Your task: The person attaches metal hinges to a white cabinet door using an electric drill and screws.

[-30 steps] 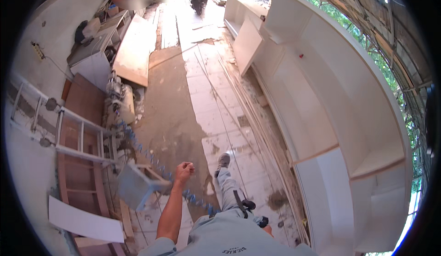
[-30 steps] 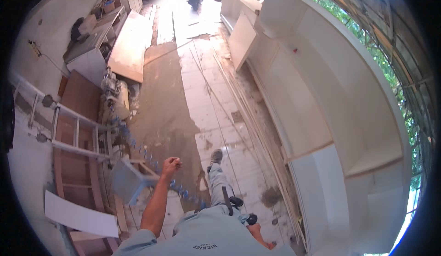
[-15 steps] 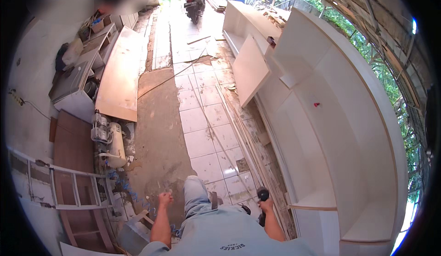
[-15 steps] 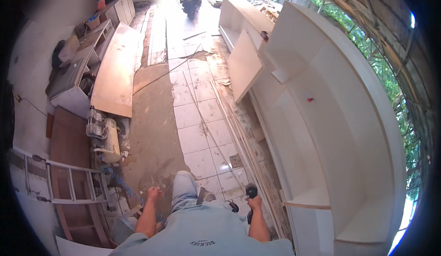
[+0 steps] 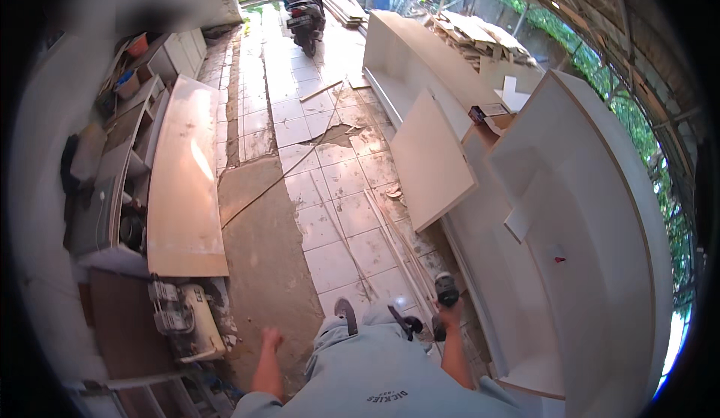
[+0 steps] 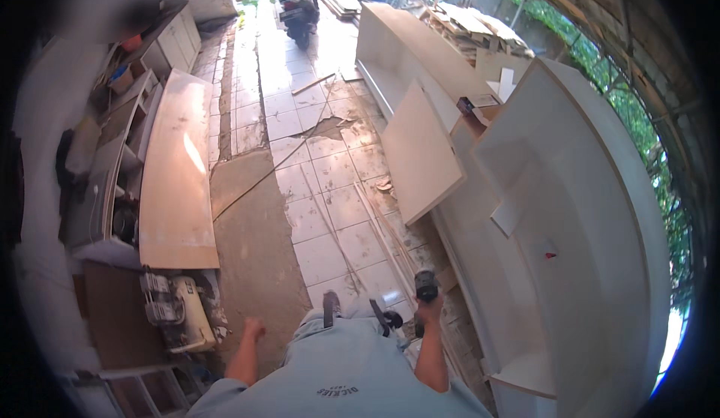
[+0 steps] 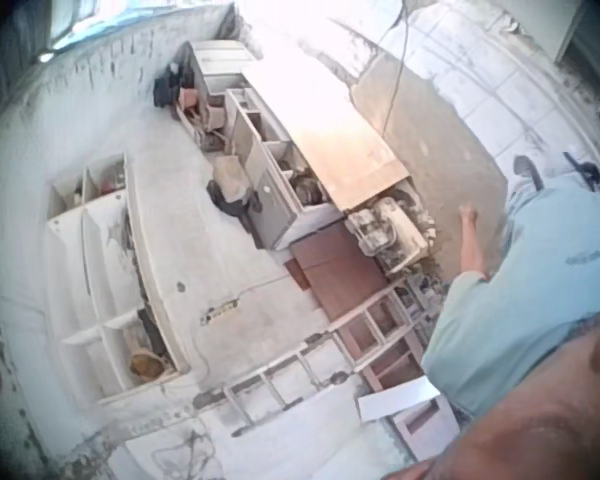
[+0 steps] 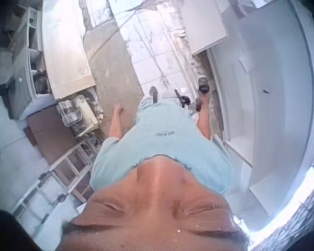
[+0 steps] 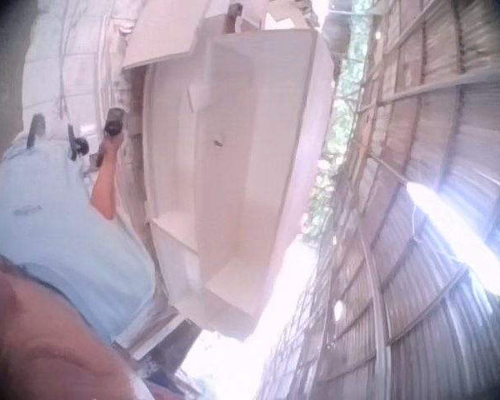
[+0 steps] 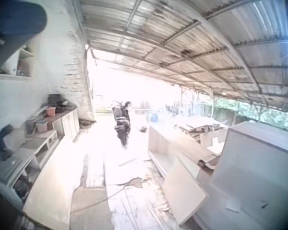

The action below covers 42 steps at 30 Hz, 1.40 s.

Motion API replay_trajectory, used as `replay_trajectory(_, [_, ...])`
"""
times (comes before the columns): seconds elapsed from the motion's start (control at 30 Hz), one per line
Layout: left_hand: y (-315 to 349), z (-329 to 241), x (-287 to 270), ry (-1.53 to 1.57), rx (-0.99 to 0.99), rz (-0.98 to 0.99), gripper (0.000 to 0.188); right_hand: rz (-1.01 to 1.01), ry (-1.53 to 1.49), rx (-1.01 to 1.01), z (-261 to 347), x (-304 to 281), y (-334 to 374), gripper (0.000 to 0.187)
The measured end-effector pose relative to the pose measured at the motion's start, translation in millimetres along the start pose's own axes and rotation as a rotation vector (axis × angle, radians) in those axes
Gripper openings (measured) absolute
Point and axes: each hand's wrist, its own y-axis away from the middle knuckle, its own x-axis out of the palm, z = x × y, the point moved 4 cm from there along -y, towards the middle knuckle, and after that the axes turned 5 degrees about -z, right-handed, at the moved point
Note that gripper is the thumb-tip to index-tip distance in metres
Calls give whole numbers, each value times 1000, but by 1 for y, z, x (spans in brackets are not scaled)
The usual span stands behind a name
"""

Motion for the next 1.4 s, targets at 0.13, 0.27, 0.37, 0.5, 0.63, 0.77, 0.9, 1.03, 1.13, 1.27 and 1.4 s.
replay_trajectory(0.13, [-28,-248,85,257,255,24,12,-129,-110,-128,44,42,-93,36])
replay_trajectory(0.27, [-4,-445,176,239,486,281,22,-262,-153,-104,56,68,-197,36])
replay_trajectory(0.37, [-23,-536,226,232,545,364,26,-360,-331,30,75,99,-287,37])
replay_trajectory(0.5, [-102,-608,260,124,586,345,21,-426,-539,110,149,127,-406,48])
replay_trajectory(0.63, [-158,-602,255,23,304,260,14,-587,-558,69,157,130,-520,56])
replay_trajectory(0.77, [-229,-556,217,-26,32,135,18,-786,-618,-92,212,139,-634,48])
replay_trajectory(0.9, [-222,-567,211,-211,-170,85,18,-854,-529,-43,196,131,-737,45])
replay_trajectory(1.03, [-229,-631,239,-280,-68,185,21,-932,-602,-105,214,137,-814,39])
replay_trajectory(1.13, [-254,-713,277,-332,60,268,24,-1012,-613,-132,206,135,-864,30])
replay_trajectory(1.27, [-307,-851,322,-387,190,364,28,-1136,-551,-95,173,111,-891,23])
replay_trajectory(1.4, [-370,-1027,355,-413,357,367,32,-1264,-498,-28,152,105,-911,25])
